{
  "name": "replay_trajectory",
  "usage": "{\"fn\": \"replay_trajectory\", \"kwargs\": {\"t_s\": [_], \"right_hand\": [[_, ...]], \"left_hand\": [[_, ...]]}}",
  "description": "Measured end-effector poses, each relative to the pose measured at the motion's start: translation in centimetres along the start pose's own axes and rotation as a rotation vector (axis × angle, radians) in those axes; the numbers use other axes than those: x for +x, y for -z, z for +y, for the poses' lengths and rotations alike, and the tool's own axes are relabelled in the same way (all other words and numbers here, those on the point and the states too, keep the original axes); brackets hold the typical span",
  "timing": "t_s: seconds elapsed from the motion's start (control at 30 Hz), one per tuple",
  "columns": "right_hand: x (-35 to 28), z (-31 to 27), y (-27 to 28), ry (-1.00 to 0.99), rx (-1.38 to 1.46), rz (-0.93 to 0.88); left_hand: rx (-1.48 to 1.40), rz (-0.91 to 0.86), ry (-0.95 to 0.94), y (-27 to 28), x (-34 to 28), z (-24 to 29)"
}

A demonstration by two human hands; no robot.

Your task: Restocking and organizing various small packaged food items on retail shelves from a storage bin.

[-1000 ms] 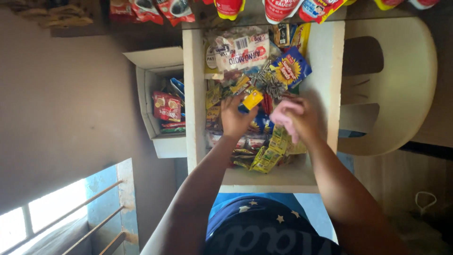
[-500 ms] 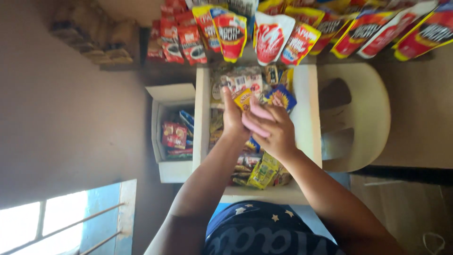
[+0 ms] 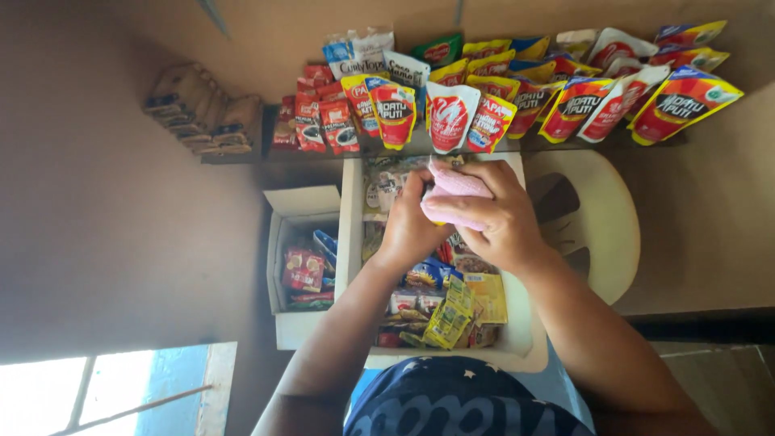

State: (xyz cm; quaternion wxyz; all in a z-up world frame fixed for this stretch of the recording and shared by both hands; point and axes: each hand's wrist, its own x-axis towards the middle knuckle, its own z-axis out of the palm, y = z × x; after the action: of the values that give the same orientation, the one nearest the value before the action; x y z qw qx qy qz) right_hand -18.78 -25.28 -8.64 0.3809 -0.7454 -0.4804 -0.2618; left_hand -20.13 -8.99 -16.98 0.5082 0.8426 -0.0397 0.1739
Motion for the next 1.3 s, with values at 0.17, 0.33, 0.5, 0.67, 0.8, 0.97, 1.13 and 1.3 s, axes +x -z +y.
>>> {"fn": "replay_trajectory", "kwargs": {"t_s": [0.17,0.33,0.5,0.67,0.8,0.97,1.13,1.3], "right_hand": [[-0.8,2.8,0.8,-0.074,-0.079,0.014],[0.6,0.1,0.8,-0.069,-0.032,0.026],[-2.3,6.2,-1.0,-0.12,-0.029,-0.077],[-0.7,3.9,-2.5,-0.323,0.086,-0.031],[0.1,-1.0,-4.7,-0.251,0.033,0.012],[-1.2,-3.4,-3.8,-0.069,-0.131,0.041],[-5.5,0.7,-5.2,0.032,-0.107,0.105],[-4.1,0.2,-4.3,-0.175,0.014,0.332]], "left_hand": [[-0.175,0.017,-0.108,0.5,-0.7,-0.4],[-0.153,0.034,-0.077,0.6,-0.4,0.8],[-0.359,-0.009,-0.07,0.1,-0.2,-0.9],[-1.191,0.066,0.53,0.3,0.5,0.6],[-2.096,-0.226,0.048,-2.7,0.3,-5.5],[-1.529,0.166,0.665,0.8,1.4,-3.1],[-1.722,0.151,0.632,1.5,1.7,-3.6],[-1.861,-0.015,0.506,2.2,1.8,-0.5]]}}
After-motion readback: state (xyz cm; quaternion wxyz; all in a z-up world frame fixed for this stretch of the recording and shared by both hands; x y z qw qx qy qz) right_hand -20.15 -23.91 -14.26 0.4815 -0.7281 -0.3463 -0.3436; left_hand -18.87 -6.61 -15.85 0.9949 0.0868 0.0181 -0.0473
